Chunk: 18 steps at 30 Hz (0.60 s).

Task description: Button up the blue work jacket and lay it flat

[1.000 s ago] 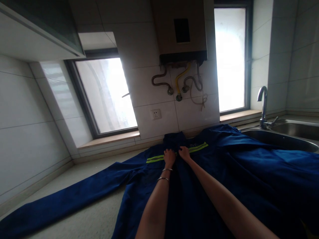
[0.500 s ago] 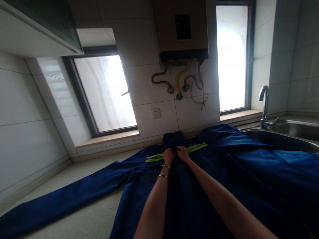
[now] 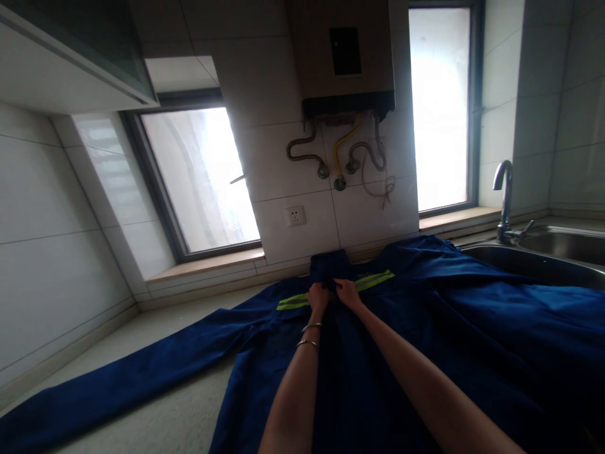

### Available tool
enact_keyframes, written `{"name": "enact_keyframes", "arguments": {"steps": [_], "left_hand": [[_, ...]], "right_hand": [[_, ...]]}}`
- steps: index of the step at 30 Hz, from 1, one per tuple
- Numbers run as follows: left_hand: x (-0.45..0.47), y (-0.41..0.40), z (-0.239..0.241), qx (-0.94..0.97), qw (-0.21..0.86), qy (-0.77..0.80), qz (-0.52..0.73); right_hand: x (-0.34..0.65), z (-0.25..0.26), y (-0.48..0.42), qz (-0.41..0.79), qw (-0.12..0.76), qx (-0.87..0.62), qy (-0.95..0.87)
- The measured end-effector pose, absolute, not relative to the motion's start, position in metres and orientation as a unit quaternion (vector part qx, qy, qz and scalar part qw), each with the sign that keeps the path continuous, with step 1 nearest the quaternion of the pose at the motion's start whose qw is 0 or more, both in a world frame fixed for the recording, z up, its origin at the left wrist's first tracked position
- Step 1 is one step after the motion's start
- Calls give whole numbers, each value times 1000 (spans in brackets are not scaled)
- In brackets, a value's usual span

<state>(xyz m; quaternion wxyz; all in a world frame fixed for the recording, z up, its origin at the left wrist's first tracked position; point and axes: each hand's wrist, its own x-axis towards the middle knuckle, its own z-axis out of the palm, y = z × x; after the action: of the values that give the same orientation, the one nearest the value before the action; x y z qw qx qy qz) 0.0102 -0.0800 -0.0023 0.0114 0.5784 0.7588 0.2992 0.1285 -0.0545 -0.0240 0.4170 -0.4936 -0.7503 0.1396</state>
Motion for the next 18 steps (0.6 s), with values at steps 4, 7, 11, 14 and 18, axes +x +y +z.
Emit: {"name": "enact_keyframes", "arguments": {"steps": [4, 7, 11, 14, 18], "left_hand": [[6, -80, -1, 577, 38, 742, 341], [7, -81, -1, 573, 43, 735, 360], [11, -82, -1, 559, 28, 738, 376], [16, -82, -2, 546, 14, 744, 384], [21, -79, -1, 536, 11, 748, 390]], "right_hand": [[129, -24, -55, 143, 423, -483, -753], [130, -24, -55, 144, 429, -477, -754], [130, -25, -54, 148, 434, -475, -751], [130, -25, -53, 150, 437, -475, -749], [130, -24, -53, 151, 440, -473, -748]]}}
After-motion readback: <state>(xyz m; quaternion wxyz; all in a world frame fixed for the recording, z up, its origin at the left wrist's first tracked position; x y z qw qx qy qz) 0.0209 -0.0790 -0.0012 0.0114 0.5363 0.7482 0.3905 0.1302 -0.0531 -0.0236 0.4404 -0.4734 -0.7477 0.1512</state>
